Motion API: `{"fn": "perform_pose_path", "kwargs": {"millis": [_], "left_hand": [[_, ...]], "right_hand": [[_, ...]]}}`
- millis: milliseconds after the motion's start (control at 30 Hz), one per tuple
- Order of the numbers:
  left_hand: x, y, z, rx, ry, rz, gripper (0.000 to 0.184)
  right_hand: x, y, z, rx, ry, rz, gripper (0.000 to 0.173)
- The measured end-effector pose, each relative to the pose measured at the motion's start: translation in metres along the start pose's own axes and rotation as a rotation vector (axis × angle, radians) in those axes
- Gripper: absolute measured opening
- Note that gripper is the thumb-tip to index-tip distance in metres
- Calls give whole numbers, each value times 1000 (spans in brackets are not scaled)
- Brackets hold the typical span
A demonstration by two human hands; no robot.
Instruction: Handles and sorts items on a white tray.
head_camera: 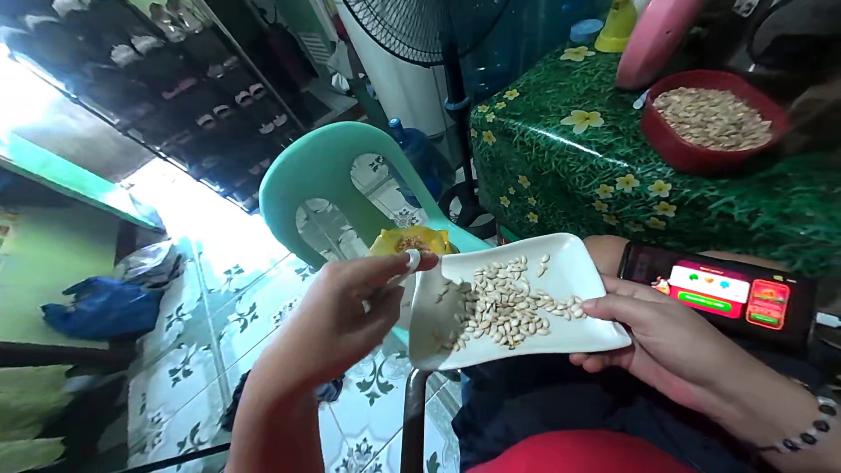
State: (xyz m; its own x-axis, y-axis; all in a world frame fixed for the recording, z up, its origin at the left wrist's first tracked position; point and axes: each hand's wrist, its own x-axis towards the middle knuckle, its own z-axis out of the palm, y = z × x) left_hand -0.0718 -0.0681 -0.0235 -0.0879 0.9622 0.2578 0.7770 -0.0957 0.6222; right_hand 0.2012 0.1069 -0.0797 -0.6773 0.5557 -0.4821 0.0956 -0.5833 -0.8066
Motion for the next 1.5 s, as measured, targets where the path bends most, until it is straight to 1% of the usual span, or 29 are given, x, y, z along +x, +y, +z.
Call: {"fn": "perform_pose_path", "kwargs": {"millis": [133, 300, 400, 500, 633, 733, 800, 867, 933, 1033, 1167, 1300, 1433, 1500], "left_hand": [[-15, 11, 7, -86, -75, 39, 40], [-31, 26, 15, -95, -99, 92, 37], [-33, 36, 18, -118, -104, 112, 41], [-34, 41, 23, -106, -82, 114, 41], [-38, 43, 26, -187, 23, 73, 36], [-37, 44, 24, -265, 94, 33, 42], [-35, 46, 22, -280, 117, 19, 43], [-31, 46, 22, -238, 161, 18, 39], [-24, 46, 23, -100, 228, 21, 32], [-14, 48, 25, 72, 296, -25, 29], [-7, 44, 29, 45, 309, -98, 30], [0, 46, 26, 7, 271, -141, 25], [11, 42, 18, 42, 216, -177, 25], [14, 41, 16, 20, 212, -188, 26]], "right_hand": [[-11, 2, -4, 44, 23, -14, 25], [-23, 0, -10, 52, 67, -49, 26], [-27, -3, -11, 47, 79, -77, 25], [-32, -4, -9, 38, 82, -97, 26], [-38, -2, -7, 37, 80, -121, 28], [-42, 1, -7, 6, 59, -157, 28], [-45, 1, -7, -10, 46, -175, 29], [-47, 2, -7, -9, 35, -183, 30], [-47, 2, -8, -4, 24, -195, 29], [-47, 3, -10, 5, 4, -211, 30], [-48, 3, -12, -4, -30, -226, 28], [-49, 3, -14, -28, -70, -236, 28], [-47, 2, -14, -49, -123, -221, 28], [-46, 1, -12, -58, -132, -203, 27]]}}
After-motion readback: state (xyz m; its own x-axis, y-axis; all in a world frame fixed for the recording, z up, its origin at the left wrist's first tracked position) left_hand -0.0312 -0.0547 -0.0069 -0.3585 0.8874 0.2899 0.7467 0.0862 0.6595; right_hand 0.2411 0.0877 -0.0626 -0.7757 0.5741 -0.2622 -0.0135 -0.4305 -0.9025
